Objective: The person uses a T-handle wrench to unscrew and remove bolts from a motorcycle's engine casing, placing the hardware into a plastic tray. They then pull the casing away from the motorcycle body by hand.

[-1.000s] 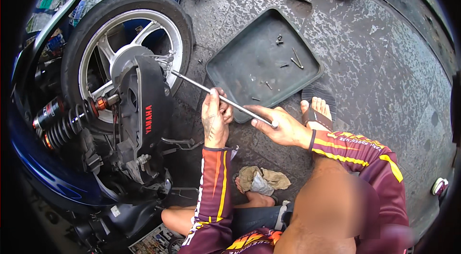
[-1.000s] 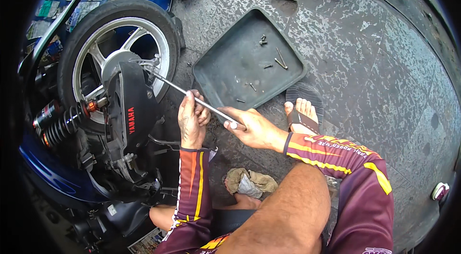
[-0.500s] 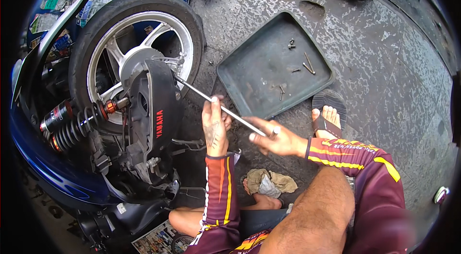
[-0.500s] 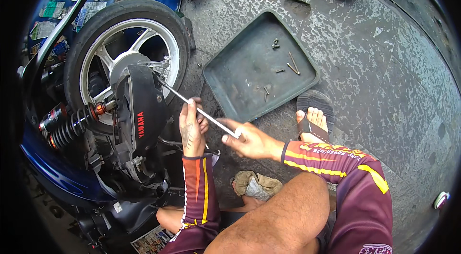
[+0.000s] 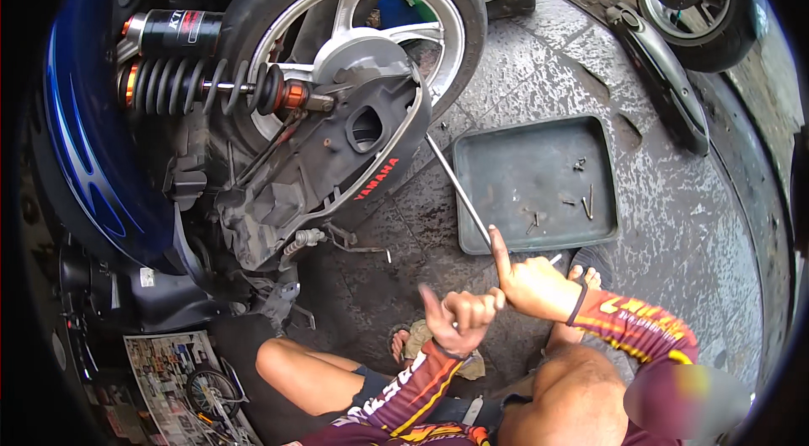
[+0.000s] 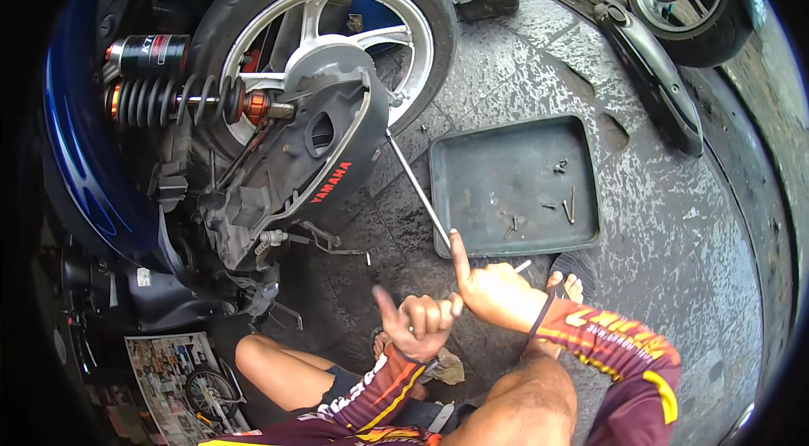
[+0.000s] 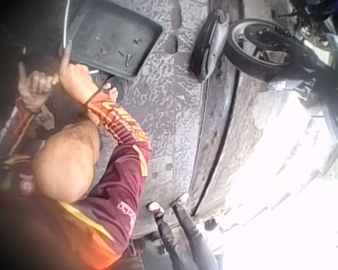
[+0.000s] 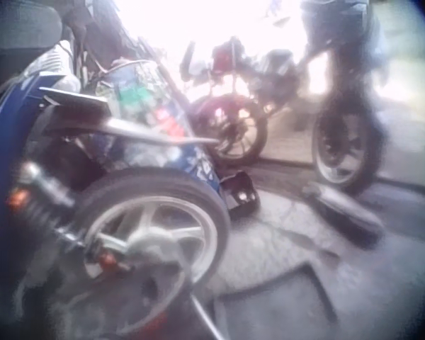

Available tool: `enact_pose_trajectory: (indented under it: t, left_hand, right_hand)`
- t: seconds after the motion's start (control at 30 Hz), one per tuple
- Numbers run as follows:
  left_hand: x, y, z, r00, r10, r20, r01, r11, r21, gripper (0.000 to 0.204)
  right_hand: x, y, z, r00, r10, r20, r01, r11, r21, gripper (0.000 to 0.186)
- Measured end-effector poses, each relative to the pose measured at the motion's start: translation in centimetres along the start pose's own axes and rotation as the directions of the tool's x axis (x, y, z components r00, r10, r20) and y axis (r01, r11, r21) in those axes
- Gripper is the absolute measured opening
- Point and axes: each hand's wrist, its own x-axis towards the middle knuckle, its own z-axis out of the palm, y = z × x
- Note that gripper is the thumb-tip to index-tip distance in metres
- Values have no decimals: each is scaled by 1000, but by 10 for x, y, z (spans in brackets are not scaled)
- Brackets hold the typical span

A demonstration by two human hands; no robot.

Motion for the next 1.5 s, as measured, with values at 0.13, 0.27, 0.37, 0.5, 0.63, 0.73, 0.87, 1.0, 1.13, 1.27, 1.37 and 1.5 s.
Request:
enact_pose_trajectory:
  t: [0.13, 0.27, 0.37, 0.5, 0.63, 0.73, 0.87, 1.0, 1.13, 1.27, 1.37, 1.5]
  left_hand:
    - [-4, 18, -51, 855, -411, -315, 404, 910, -91, 67]
    - [53, 28, -20, 778, -583, -234, 621, 658, 425, 56]
    - [77, 29, -16, 717, -682, -145, 684, 650, 330, 48]
    - [78, 39, -6, 801, -580, -150, 592, 726, 351, 40]
    - [76, 43, -6, 844, -534, -53, 526, 803, 281, 37]
    - [79, 27, -12, 856, -512, -71, 512, 821, 251, 36]
    - [77, 18, -6, 857, -516, -11, 509, 841, 185, 36]
    - [77, 32, -16, 865, -501, 7, 489, 847, 207, 34]
    - [78, 44, -12, 836, -549, 3, 528, 804, 273, 32]
    - [89, 56, -2, 805, -589, 70, 574, 803, 159, 26]
    - [91, 60, -4, 823, -566, 49, 548, 814, 191, 26]
    - [86, 58, -1, 824, -566, 21, 560, 821, 108, 24]
  right_hand:
    - [7, -19, -29, 955, 126, 269, 34, 853, -520, 76]
    - [9, -48, -50, 930, 201, 307, -3, 841, -541, 74]
    - [13, -68, -61, 918, 217, 331, 44, 776, -629, 87]
    - [32, -100, -102, 952, 206, 224, 71, 566, -822, 70]
    - [13, -87, -113, 850, 179, -496, -512, 506, -694, 58]
    - [-21, -50, -81, 482, 591, -646, -804, 591, -59, 57]
    - [-29, -55, -19, -57, 506, -861, -73, 858, 509, 32]
    - [-34, -67, 12, 288, 683, -671, -34, 708, 706, 36]
    - [2, -150, 40, 401, 414, -817, -75, 904, 421, 30]
    - [-45, -96, 124, 502, 818, -281, -167, 410, 897, 41]
    - [-31, -87, 71, 373, 801, -468, 142, 449, 882, 50]
    - [-6, -106, 55, 386, 750, -536, 159, 519, 840, 33]
